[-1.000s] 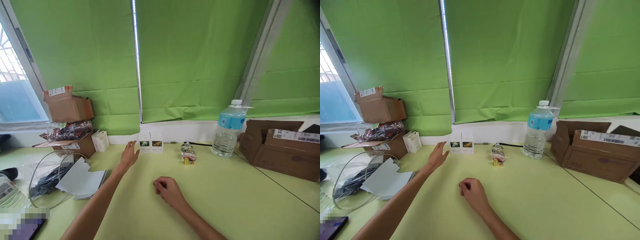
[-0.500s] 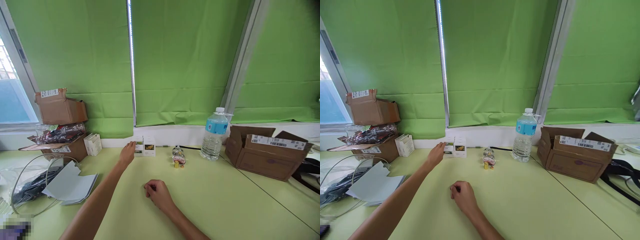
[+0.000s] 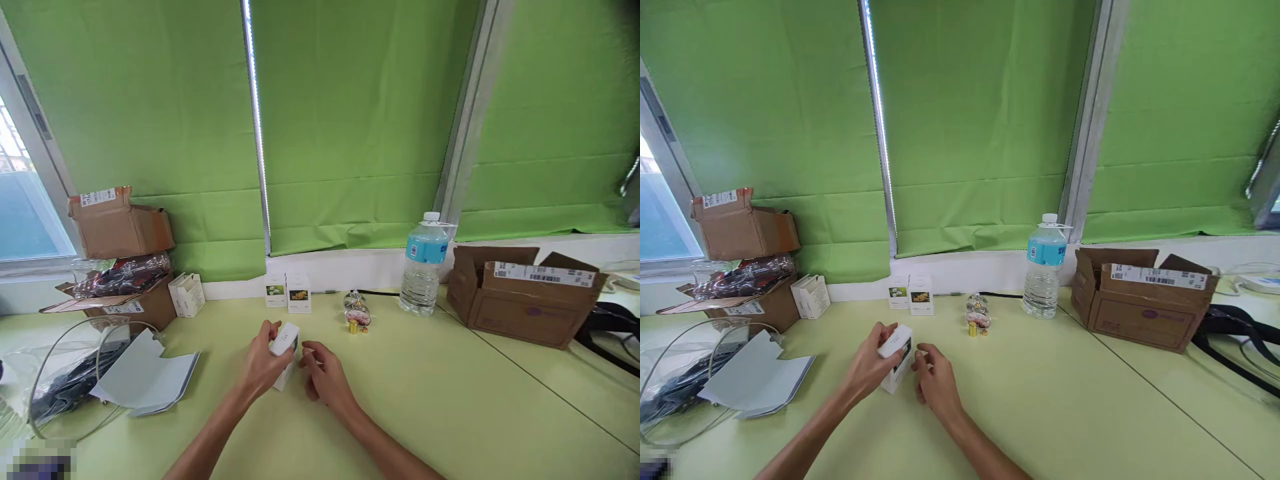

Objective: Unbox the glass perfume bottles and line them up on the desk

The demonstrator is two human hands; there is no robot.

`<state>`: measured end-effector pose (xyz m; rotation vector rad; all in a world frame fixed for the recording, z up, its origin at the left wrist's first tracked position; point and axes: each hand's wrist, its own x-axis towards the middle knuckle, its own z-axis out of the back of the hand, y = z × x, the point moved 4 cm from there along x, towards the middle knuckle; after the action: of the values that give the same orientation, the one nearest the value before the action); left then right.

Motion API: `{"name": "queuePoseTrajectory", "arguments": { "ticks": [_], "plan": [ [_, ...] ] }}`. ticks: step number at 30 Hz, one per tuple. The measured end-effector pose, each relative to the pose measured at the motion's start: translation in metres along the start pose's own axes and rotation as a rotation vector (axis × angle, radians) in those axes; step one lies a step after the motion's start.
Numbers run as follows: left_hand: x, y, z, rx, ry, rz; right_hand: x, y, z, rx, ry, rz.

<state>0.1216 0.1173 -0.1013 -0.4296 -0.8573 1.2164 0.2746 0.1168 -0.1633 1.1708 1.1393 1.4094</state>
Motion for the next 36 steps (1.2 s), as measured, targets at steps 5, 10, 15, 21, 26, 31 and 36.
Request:
{"name": "queuePoseTrajectory", "arguments": {
  "ticks": [5, 10, 15, 21, 26, 31, 36],
  "plan": [
    [-0.015, -0.003, -0.007, -0.452, 0.261, 0.071, 0.002, 0.024, 0.004, 0.033, 0.126, -0.007],
    [-0.023, -0.017, 0.002, -0.44, 0.513, 0.023, 0.002, 0.04, 0.012, -0.023, 0.198, -0.091],
    [-0.019, -0.019, 0.01, -0.322, 0.465, -0.037, -0.001, 0.049, 0.02, 0.009, 0.292, -0.173],
    [-0.019, -0.02, 0.007, -0.085, 0.253, -0.103, -0.009, 0.069, 0.02, -0.077, 0.4, -0.098],
    [-0.024, -0.03, -0.001, 0.178, 0.07, -0.197, -0.012, 0.075, 0.02, -0.128, 0.422, -0.146],
    [-0.031, -0.044, -0.004, 0.27, -0.024, -0.277, -0.014, 0.083, 0.022, -0.201, 0.361, -0.078],
    [-0.036, -0.046, -0.009, 0.325, -0.06, -0.333, -0.014, 0.081, 0.023, -0.3, 0.305, -0.083]
  ]
}}
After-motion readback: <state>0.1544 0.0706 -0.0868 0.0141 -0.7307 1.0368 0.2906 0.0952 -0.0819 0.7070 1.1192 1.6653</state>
